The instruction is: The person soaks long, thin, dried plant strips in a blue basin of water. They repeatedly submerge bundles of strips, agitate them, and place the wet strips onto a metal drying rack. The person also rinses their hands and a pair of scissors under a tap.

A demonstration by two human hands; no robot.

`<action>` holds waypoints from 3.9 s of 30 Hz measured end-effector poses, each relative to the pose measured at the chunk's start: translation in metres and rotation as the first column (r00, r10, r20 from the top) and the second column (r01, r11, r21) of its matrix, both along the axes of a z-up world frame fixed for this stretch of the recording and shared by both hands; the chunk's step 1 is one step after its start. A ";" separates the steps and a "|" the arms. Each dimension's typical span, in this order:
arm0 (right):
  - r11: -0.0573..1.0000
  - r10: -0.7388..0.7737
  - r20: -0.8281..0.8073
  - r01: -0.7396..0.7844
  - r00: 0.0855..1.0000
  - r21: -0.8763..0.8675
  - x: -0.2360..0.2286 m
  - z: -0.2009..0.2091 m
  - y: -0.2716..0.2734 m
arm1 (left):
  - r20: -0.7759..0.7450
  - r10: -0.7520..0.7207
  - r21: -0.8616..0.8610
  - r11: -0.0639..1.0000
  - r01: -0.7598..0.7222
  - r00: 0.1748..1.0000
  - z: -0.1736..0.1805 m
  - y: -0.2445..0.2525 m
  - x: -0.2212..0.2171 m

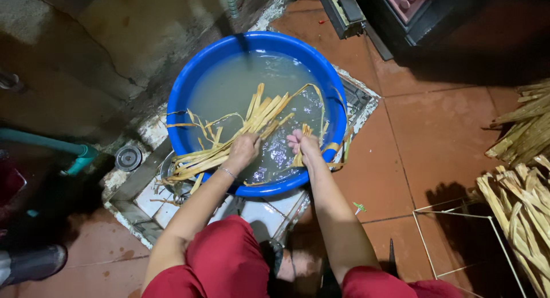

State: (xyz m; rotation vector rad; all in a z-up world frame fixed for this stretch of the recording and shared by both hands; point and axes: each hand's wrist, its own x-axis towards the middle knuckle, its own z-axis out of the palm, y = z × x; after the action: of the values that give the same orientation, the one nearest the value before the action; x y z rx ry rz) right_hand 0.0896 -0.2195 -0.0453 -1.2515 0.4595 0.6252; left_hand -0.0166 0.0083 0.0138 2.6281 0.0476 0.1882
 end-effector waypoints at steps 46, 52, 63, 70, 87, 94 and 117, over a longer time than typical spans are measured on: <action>0.601 -0.785 0.161 0.673 0.598 0.432 0.155 0.106 -0.200 | 0.068 -0.343 -0.158 0.924 0.349 0.937 0.144 -0.086 -0.025; 0.428 -0.896 0.287 0.831 0.339 0.356 0.174 0.161 -0.303 | 0.187 -0.453 -0.163 0.861 0.482 0.872 0.138 -0.064 -0.039; 0.398 -0.886 0.406 0.817 0.224 0.416 0.201 0.222 -0.420 | 0.224 -0.437 -0.083 0.882 0.464 0.871 0.117 -0.025 -0.053; 0.504 -0.803 0.551 0.754 0.228 0.422 0.188 0.241 -0.391 | -0.146 -0.295 0.074 0.949 0.307 0.944 0.037 -0.003 -0.039; 0.844 0.462 0.066 -0.415 0.885 -0.339 -0.009 -0.018 0.031 | -0.298 -0.135 0.349 0.906 0.240 0.945 0.028 -0.006 0.040; 0.931 0.241 -0.017 -0.236 0.970 -0.280 0.002 -0.008 0.021 | -0.093 -0.108 0.297 0.946 0.131 0.990 0.005 -0.014 0.050; 0.985 -0.130 0.399 0.072 0.908 0.158 -0.038 0.171 -0.005 | -0.039 -0.161 -0.720 0.689 0.084 0.986 0.087 -0.093 0.047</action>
State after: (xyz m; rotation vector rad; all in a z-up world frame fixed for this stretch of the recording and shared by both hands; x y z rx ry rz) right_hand 0.0516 -0.2246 0.1261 -1.1762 0.1262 0.2879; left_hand 0.0309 -0.0852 0.1007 1.8319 -0.0212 -0.0180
